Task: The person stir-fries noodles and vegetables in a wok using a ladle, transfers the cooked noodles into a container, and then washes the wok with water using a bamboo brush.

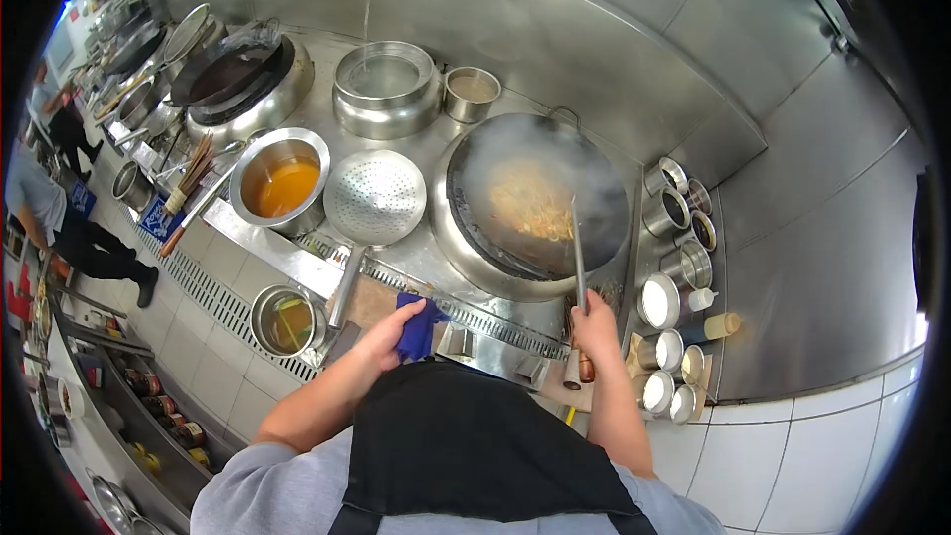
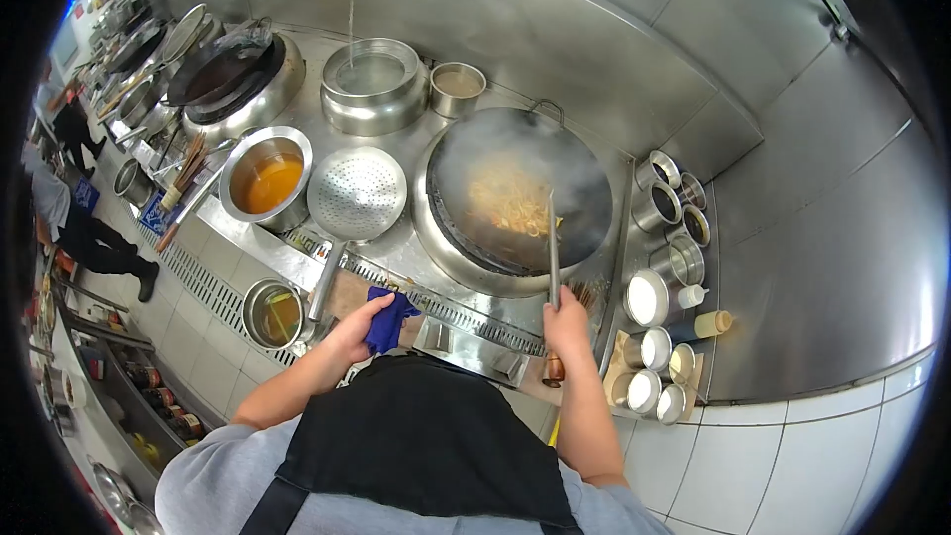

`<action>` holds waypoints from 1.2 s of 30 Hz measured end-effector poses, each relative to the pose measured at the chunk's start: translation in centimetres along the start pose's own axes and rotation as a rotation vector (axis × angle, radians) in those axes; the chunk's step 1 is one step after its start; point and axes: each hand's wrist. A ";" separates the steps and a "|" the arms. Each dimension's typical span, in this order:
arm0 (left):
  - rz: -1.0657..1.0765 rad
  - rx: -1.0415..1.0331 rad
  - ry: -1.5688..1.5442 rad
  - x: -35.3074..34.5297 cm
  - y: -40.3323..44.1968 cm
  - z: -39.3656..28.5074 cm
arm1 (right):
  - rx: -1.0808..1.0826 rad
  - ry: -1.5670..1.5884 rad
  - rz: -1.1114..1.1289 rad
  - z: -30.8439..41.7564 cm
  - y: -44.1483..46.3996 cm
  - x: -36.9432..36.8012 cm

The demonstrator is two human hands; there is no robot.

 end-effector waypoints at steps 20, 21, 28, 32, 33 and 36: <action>0.069 -0.145 -0.083 7.2 -4.7 2.0 | 0.062 -0.425 0.027 3.7 2.2 -0.5; 0.064 -0.147 -0.086 7.7 -4.9 2.1 | -0.008 -0.475 -0.003 4.7 1.4 -0.6; -0.107 -0.179 -0.091 7.7 -6.3 3.8 | 0.585 -0.017 0.038 11.4 -3.7 -4.2; -0.298 -0.305 -0.051 5.2 -7.9 4.7 | 0.660 -0.061 0.595 11.1 -6.5 -7.3; -0.337 -0.333 -0.056 4.9 -7.9 5.3 | 0.668 -0.170 0.775 10.7 -7.0 -7.5; -0.401 -0.367 -0.151 3.7 -9.2 7.8 | 0.701 -0.114 1.083 5.6 -7.9 -8.5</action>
Point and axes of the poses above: each hand's wrist, its own y-axis towards the middle knuckle, its own x-axis out of the back of the hand, z = x × y, and after that the axes turned 13 degrees about y, right-handed
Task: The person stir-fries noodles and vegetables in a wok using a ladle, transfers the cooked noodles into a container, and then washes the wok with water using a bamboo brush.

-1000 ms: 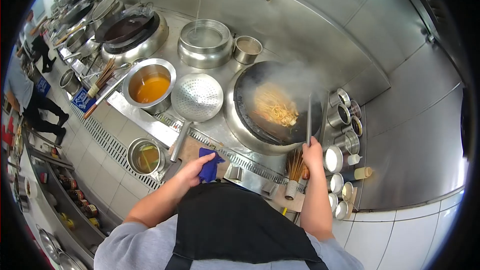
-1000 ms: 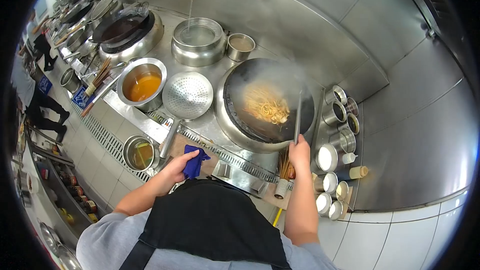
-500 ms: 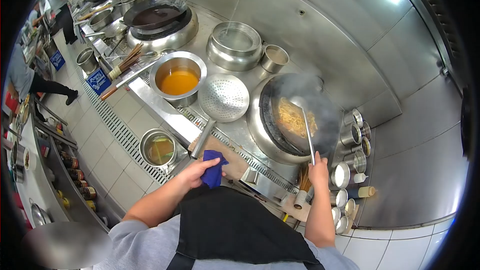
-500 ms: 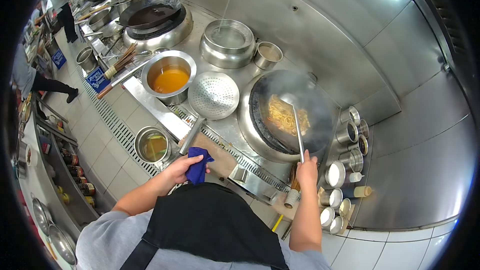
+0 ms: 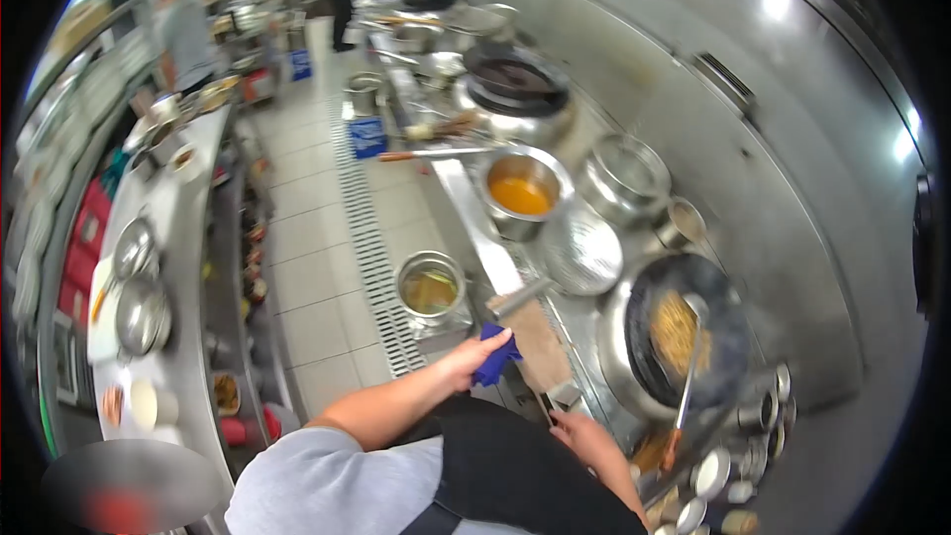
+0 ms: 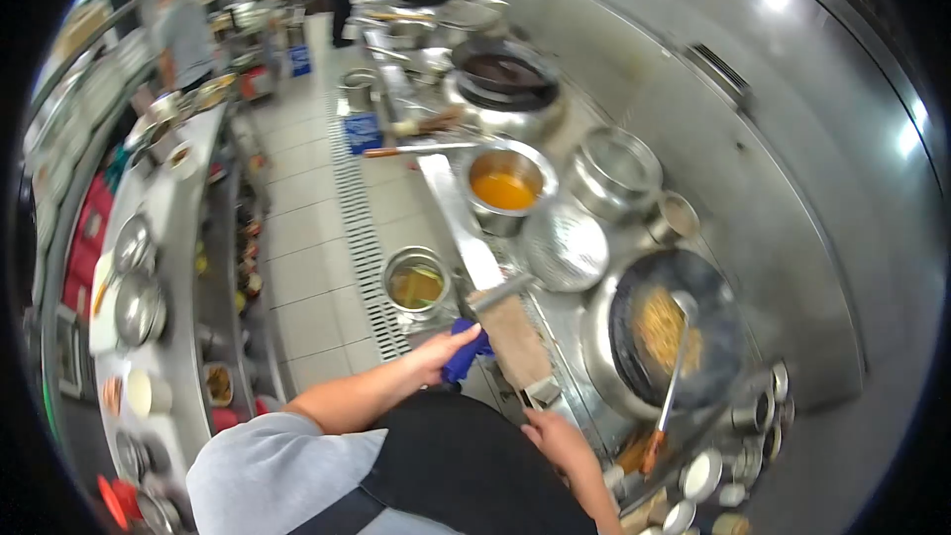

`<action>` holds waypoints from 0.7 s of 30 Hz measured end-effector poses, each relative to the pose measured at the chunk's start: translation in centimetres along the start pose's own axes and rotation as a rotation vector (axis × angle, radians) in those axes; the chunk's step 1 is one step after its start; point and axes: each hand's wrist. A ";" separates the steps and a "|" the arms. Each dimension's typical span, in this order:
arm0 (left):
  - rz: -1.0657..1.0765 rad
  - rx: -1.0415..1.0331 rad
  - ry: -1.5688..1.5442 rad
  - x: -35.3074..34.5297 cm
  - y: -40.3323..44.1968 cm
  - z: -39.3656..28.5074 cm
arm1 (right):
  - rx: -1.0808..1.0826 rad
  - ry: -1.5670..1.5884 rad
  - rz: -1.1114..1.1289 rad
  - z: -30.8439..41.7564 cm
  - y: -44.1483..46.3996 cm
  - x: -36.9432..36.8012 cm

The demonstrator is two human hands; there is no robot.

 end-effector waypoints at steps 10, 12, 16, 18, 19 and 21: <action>-0.093 0.087 -0.144 -0.2 -9.0 10.4 | -0.098 0.258 0.061 -2.3 -4.6 -4.0; -0.106 0.085 -0.140 -0.8 -11.2 11.5 | 0.031 0.151 0.134 -1.8 -5.2 -5.0; -0.034 0.103 -0.022 -3.3 -14.0 11.2 | -0.073 0.700 0.163 0.7 -6.1 -5.1; 0.021 0.043 0.142 -4.5 -14.2 10.7 | -0.015 0.915 0.235 0.9 -5.5 -5.0; 0.059 0.020 0.167 -5.1 -14.3 10.4 | 0.026 1.135 0.297 1.1 -5.2 -5.1; 0.197 -0.026 0.176 -6.8 -15.1 9.5 | 0.081 1.072 0.270 2.4 -4.2 -5.9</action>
Point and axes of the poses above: each hand's wrist, its own y-axis towards the middle knuckle, its own x-axis out of the back of the hand, z = x × y, and after that the axes turned 13 degrees about y, right-handed
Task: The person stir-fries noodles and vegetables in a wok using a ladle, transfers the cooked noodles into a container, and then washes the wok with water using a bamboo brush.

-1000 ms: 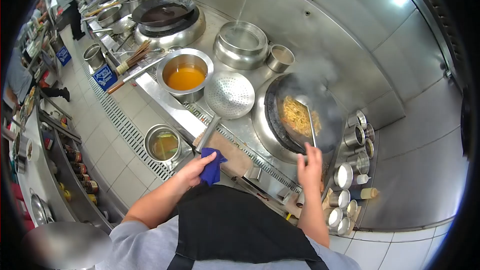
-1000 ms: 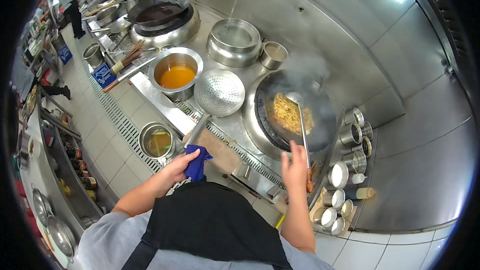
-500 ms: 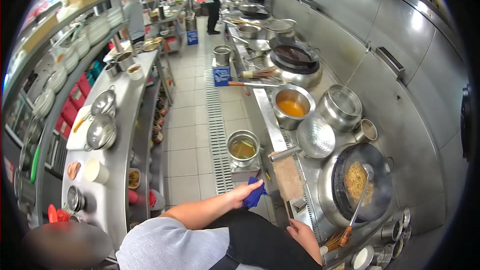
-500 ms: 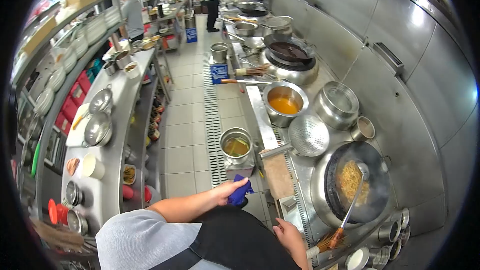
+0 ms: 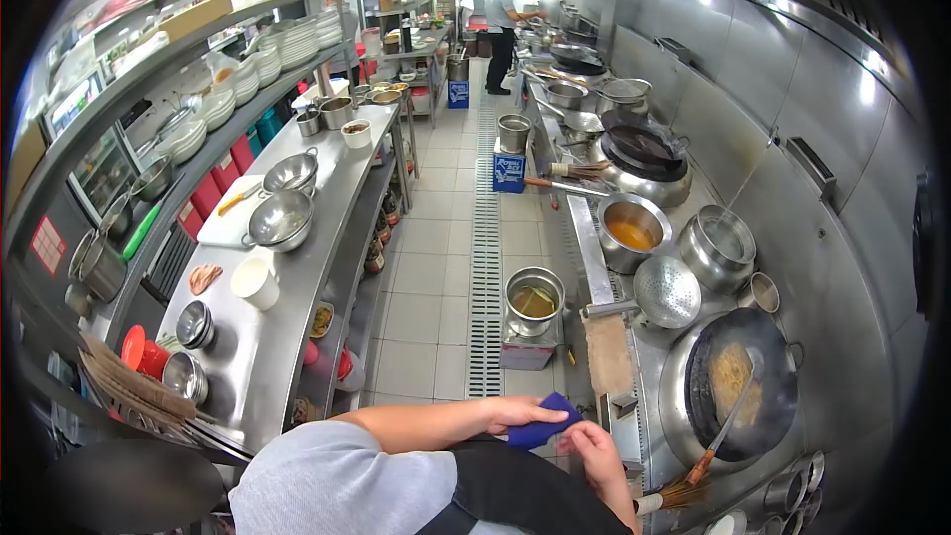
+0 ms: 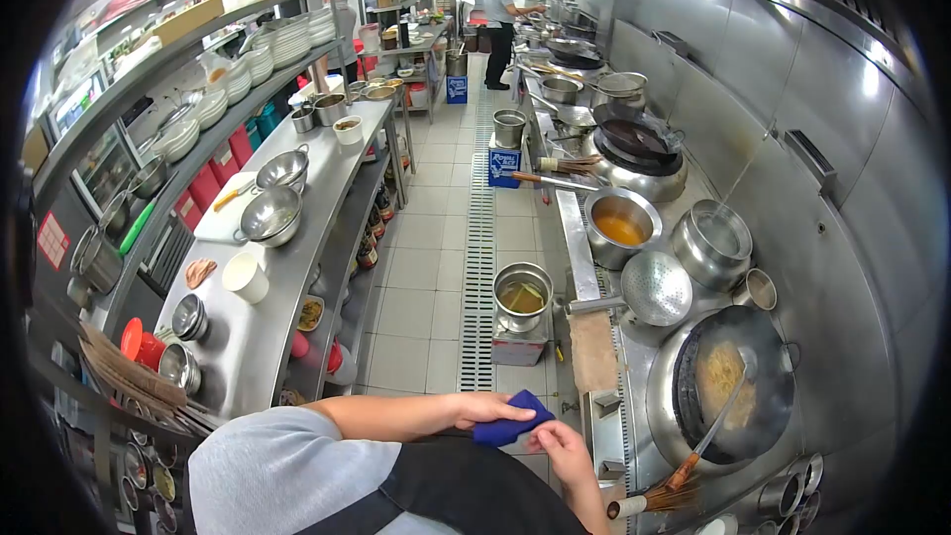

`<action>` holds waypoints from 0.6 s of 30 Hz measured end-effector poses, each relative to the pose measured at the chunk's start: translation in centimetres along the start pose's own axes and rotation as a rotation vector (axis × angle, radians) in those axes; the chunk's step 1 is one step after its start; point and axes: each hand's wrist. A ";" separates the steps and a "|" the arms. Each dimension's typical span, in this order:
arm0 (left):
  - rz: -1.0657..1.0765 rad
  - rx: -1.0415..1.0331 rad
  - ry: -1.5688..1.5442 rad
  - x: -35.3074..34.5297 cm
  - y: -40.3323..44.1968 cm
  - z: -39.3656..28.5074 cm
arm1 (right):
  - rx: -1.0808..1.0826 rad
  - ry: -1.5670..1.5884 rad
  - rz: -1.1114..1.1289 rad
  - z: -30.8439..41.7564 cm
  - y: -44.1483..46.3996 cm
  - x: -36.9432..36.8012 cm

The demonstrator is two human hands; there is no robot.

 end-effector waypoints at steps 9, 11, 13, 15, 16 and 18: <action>0.057 -0.197 -0.041 3.1 -5.5 -2.0 | 0.324 -0.117 0.047 -0.6 4.3 -6.2; 0.001 -0.208 -0.035 4.8 -7.7 -1.6 | 0.320 -0.096 0.053 0.7 5.0 -10.1; -0.185 -0.221 -0.061 6.5 -9.8 -0.1 | 0.524 -0.745 0.113 1.6 6.1 -13.0; -0.336 -0.185 -0.172 8.6 -11.5 2.8 | 0.515 -0.871 0.177 1.8 7.7 -14.8; -0.432 -0.193 -0.224 9.3 -12.3 4.2 | 0.477 -0.950 0.198 1.8 8.2 -15.5; -0.530 -0.166 -0.300 10.7 -15.2 6.4 | 0.429 -1.026 0.239 2.1 9.8 -17.3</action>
Point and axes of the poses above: each hand's wrist, its own y-axis towards the middle knuckle, its own x-axis out of the back of the hand, z = x × y, and after that the axes turned 13 degrees about y, right-handed
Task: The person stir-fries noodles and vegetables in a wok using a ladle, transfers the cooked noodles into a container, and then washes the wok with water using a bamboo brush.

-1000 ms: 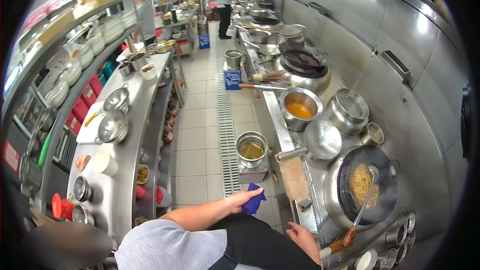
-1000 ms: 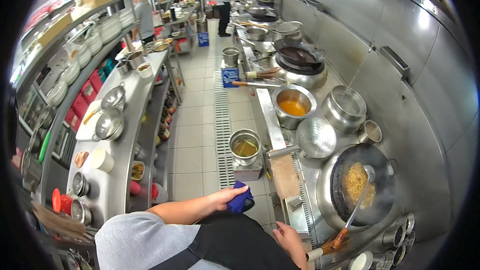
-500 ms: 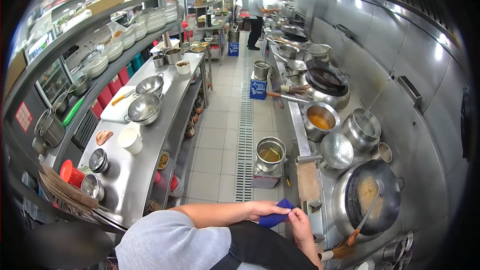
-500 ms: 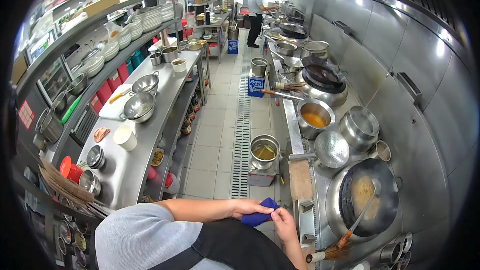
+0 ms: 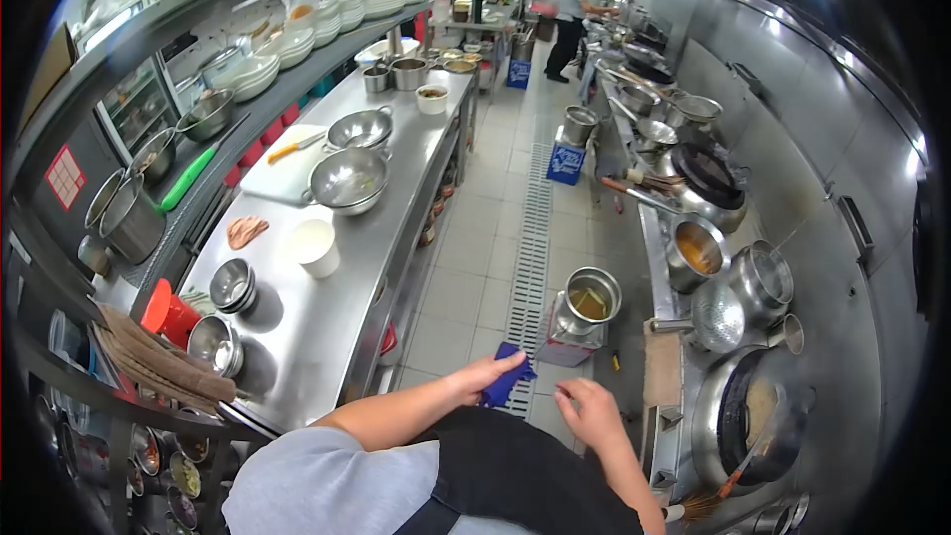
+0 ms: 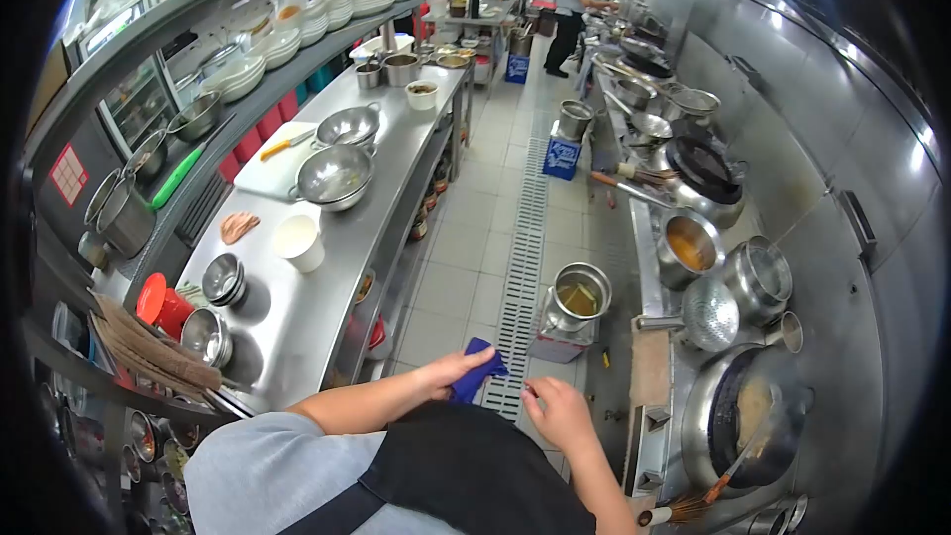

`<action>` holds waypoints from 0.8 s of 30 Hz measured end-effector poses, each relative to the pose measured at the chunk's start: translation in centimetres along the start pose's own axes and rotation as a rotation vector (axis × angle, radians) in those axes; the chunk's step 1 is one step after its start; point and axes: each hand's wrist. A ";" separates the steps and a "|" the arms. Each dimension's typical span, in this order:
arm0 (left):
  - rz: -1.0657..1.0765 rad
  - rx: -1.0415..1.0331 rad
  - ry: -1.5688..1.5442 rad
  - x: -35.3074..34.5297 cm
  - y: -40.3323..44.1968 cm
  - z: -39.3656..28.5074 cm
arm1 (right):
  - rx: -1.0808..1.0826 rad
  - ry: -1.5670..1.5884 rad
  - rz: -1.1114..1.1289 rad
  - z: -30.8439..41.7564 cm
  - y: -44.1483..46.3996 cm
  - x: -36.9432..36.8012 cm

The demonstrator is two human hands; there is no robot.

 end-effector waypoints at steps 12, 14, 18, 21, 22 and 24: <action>-0.703 -0.186 0.047 13.9 -10.0 1.7 | 0.446 -0.424 0.156 6.7 11.6 -5.1; -0.756 -0.214 0.087 15.1 -11.8 1.9 | 0.454 -0.440 0.177 7.7 12.9 -6.4; -0.838 -0.158 0.184 16.7 -15.5 2.8 | 0.477 -0.410 0.263 8.4 14.6 -8.8; -1.017 -0.130 0.468 17.9 -17.7 5.4 | 0.488 -0.393 0.291 7.5 14.9 -11.2; -1.076 -0.127 0.501 18.3 -18.3 6.6 | 0.431 -0.393 0.330 6.9 14.8 -12.0; -1.178 -0.037 0.612 18.4 -20.4 8.3 | 0.484 -0.409 0.346 6.4 14.8 -13.6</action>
Point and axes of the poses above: each hand's wrist, its own y-axis towards the middle knuckle, its own x-axis out of the back of the hand, z = x × y, and after that the axes turned 13 degrees about y, right-handed
